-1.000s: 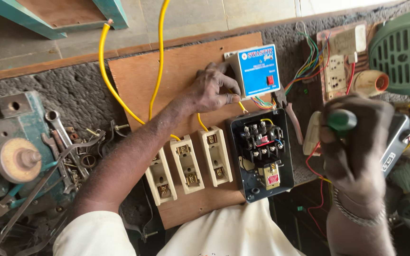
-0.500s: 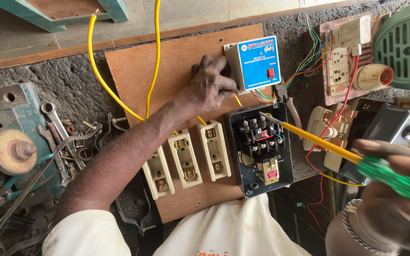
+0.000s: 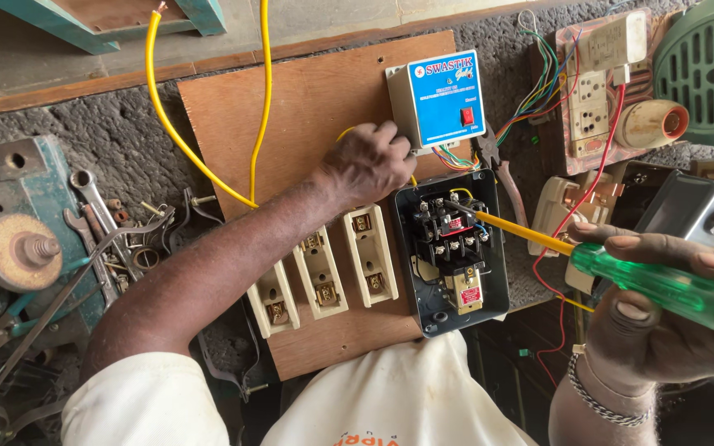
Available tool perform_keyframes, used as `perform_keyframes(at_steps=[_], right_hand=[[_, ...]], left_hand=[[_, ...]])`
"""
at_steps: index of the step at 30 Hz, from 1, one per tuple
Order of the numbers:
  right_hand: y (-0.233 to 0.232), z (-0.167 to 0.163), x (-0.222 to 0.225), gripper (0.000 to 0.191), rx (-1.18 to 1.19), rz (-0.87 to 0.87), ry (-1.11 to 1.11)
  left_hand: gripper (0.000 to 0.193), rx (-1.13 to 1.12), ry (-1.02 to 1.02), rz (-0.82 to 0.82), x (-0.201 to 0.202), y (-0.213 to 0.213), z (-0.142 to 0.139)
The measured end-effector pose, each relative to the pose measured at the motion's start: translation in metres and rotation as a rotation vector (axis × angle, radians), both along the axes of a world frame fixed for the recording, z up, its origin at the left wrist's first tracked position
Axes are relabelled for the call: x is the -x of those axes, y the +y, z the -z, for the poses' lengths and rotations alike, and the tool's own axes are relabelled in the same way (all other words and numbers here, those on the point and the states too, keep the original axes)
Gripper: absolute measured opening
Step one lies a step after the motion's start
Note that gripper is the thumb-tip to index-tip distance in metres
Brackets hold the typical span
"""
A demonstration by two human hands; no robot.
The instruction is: The person strips the insulation from yellow electrical wires using pliers and then connects them to terminals on a contactor and a blue control box. The person uses a screwdriver to tighten the connections.
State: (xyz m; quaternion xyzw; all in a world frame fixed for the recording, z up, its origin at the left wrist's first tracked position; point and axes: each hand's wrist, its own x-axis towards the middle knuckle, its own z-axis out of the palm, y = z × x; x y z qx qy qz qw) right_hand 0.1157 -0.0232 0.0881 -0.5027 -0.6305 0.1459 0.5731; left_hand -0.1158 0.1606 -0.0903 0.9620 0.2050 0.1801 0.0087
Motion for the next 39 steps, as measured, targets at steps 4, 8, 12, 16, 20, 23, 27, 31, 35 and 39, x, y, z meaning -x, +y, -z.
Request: perform_keyframes(at_steps=[4,8,12,16,20,23,27,31,35,39], right_hand=[[0.004,-0.003,0.01,0.048,-0.01,0.022,-0.01],[0.008,0.0,0.012,0.05,-0.022,0.057,-0.035],[0.007,0.003,0.013,0.051,-0.017,0.137,-0.048],[0.004,0.002,0.009,0.052,-0.017,0.046,0.029],[-0.001,0.005,0.005,0.054,-0.018,0.009,0.084],[-0.005,0.01,0.007,0.055,-0.011,0.045,0.082],[-0.002,0.009,0.015,0.056,-0.003,0.061,0.086],[-0.005,0.008,0.019,0.056,0.005,0.071,0.088],[-0.006,0.007,0.017,0.05,-0.024,0.026,0.067],[-0.007,0.006,0.019,0.051,0.01,0.104,0.067]], left_hand=[[0.019,-0.126,-0.073,-0.001,0.001,-0.002,0.001],[0.022,-0.163,-0.056,0.032,-0.003,0.0,0.008],[0.035,-0.168,0.159,0.153,-0.009,0.007,0.015],[0.025,-0.205,0.129,0.092,-0.009,0.006,0.016],[0.027,-0.163,0.169,0.026,-0.008,-0.004,0.012],[0.024,-0.153,0.126,-0.026,-0.007,-0.008,0.011],[0.018,-0.122,0.043,-0.051,-0.005,-0.009,0.006],[0.02,-0.094,0.065,-0.049,-0.006,-0.008,0.006],[0.019,-0.088,0.062,-0.05,-0.007,-0.008,0.009],[0.019,-0.037,-0.01,-0.052,-0.006,-0.008,0.008]])
